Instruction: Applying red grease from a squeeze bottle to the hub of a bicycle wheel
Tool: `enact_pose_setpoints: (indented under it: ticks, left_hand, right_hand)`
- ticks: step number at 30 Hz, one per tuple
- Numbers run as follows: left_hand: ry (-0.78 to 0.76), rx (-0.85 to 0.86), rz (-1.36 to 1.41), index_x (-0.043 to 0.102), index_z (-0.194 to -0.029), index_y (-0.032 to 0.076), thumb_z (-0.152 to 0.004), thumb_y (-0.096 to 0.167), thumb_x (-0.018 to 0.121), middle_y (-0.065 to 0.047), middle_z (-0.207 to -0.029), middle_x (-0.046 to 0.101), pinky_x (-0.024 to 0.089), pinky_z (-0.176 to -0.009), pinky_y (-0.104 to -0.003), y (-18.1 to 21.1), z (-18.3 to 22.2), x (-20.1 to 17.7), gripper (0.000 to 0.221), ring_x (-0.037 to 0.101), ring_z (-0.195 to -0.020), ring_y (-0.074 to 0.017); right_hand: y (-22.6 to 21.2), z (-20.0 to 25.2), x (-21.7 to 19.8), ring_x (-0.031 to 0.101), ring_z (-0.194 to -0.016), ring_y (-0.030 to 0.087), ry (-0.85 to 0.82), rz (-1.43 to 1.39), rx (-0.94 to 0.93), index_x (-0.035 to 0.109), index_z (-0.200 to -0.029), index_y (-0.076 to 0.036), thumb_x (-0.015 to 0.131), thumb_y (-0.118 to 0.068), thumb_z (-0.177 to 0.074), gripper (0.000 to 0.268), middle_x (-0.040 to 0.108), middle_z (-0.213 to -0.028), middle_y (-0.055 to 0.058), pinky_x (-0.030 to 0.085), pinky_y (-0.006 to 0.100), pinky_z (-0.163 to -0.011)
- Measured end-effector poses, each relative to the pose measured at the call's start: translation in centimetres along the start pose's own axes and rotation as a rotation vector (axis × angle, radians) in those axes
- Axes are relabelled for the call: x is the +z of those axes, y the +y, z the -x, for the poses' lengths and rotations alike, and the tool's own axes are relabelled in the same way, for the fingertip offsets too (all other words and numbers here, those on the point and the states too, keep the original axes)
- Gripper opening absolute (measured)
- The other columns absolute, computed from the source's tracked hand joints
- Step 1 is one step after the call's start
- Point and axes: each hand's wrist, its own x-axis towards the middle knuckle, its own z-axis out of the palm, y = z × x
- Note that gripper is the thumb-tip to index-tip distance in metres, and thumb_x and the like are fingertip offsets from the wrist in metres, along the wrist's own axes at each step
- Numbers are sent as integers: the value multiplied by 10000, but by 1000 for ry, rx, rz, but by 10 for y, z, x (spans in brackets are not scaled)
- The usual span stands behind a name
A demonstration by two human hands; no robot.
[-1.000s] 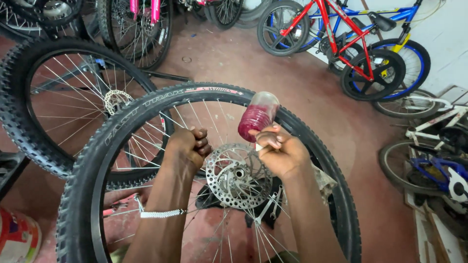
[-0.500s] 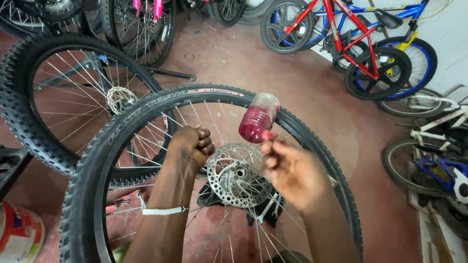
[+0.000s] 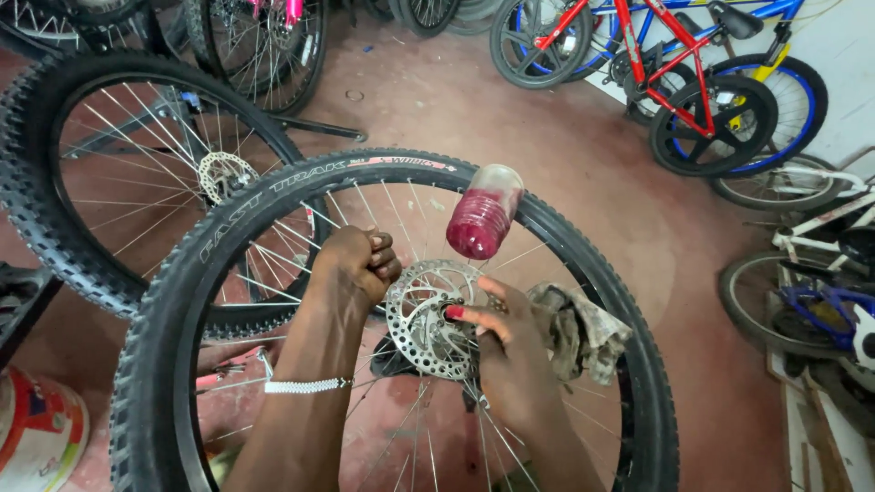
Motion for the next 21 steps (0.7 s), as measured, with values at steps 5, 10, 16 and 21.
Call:
enact_pose_setpoints:
  ticks: [5,10,16,21]
  left_hand:
    - [2,17,-22,346,-666,100,-836,-22,187,20,-507,295,171,-355,-226,1,-1,1,262,184,-390,-63]
    - [-5,14,-28,377,-678,102,-879,12,201,16,-503,317,182,-369,-237,0,-4,-1,282,196,-381,-63]
    - [-3,39,-22,377,-746,79,-846,-21,205,10,-534,324,175,-381,-230,-2,0,0,223,198,-395,-58]
    - [15,35,-38,382,-829,64,-870,-5,194,19,-550,317,159,-387,-222,-1,1,2,204,188,-406,-52]
  right_hand:
    - [-2,0,6,351,-1225,223,-27,-73,66,749,-924,-59,431,97,-689,425,443,-1409,64,358,315,-953]
    - [-1,-2,8,349,-1249,231,-27,-54,90,775,-906,-90,432,75,-693,436,464,-1403,42,303,344,-1008]
    - [10,-2,15,331,-1249,230,-11,-88,113,783,-875,-99,460,70,-710,400,447,-1420,39,272,358,-1013]
    - [12,-7,10,343,-1222,140,-37,-287,298,774,-865,-43,423,96,-698,413,436,-1444,-29,304,254,-980]
